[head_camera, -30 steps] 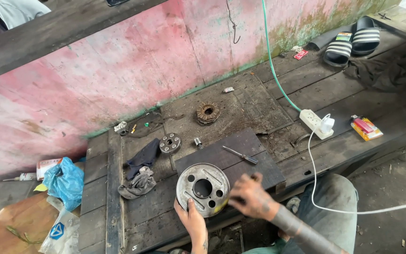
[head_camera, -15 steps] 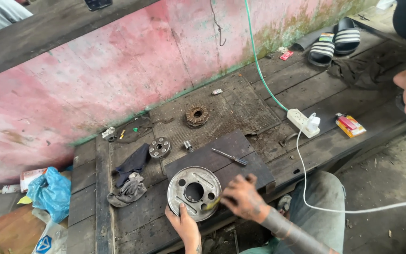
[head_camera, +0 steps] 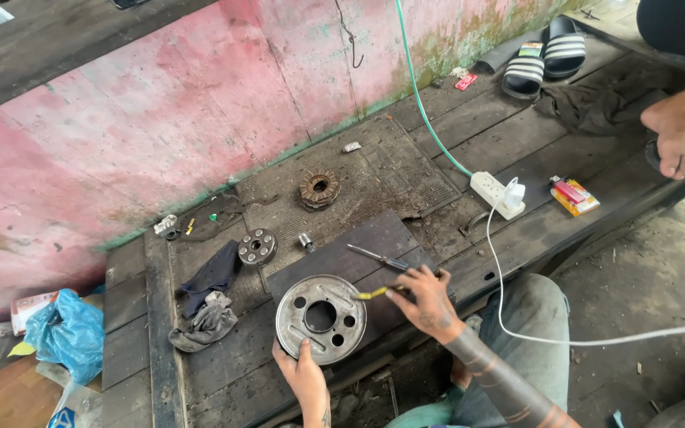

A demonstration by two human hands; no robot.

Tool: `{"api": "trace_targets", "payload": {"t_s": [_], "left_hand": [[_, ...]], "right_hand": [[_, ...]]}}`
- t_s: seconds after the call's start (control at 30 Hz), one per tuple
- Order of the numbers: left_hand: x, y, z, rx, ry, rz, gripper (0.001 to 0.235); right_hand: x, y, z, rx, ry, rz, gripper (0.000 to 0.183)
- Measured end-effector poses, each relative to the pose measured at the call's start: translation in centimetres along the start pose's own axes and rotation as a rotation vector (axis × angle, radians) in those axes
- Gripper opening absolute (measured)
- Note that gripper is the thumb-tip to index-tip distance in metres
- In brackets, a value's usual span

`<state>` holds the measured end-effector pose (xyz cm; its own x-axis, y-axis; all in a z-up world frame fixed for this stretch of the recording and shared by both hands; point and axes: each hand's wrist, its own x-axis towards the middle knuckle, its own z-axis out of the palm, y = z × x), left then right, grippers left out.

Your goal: Cleaning the interior of a motorcycle clutch housing using a small brush to remove debris and dust.

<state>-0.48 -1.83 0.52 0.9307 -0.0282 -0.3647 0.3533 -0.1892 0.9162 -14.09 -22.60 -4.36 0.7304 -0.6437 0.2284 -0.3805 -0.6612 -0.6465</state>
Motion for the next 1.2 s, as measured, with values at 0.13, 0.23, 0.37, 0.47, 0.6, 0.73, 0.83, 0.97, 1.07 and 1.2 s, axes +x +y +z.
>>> {"api": "trace_targets", "payload": {"t_s": [0.13,0.23,0.37,0.47,0.6,0.73,0.83,0.97,1.07,1.2], "left_hand": [[-2.1,3.2,-0.1,0.071,-0.005,-0.093,0.071],[-1.6,2.7,-0.3,-0.015,-0.021,-0.127,0.073],[-0.2,1.7,-0.8,-0.166,-0.063,-0.214,0.064],[1.2,1.6,-1.2,-0.276,-0.077,-0.333,0.089],[1.4,1.9,-1.2,-0.379,-0.112,-0.336,0.054],[2.3,0.5,-1.0,-0.378,-0.034,-0.369,0.091],[1.3,1.3,-1.1,-0.390,-0.041,-0.380,0.087],[1.1,1.7,-1.1,-0.435,-0.133,-0.372,0.052],[1.1,2.1,-1.6,-0.530,-0.199,-0.396,0.052],[0.5,4.1,-1.7,-0.569,-0.225,-0.498,0.063]], "right_hand": [[-0.4,-2.7,-2.4,0.097,0.113,0.021,0.023],[-0.9,-3.4,-2.6,0.147,0.108,-0.001,0.022],[-1.7,-3.5,-2.7,0.140,0.093,-0.067,0.022],[-1.7,-4.2,-2.9,0.116,0.116,-0.087,0.023],[-2.0,-5.2,-2.7,0.104,0.065,-0.214,0.021],[-1.8,-5.1,-3.0,0.105,0.069,-0.188,0.022],[-1.9,-4.9,-3.3,0.155,0.038,-0.121,0.025],[-0.8,-1.1,-2.9,0.162,0.152,-0.114,0.027],[0.0,-0.9,-5.3,0.209,0.293,0.013,0.024],[-0.2,-1.8,-4.0,0.178,0.258,-0.218,0.013]]}}
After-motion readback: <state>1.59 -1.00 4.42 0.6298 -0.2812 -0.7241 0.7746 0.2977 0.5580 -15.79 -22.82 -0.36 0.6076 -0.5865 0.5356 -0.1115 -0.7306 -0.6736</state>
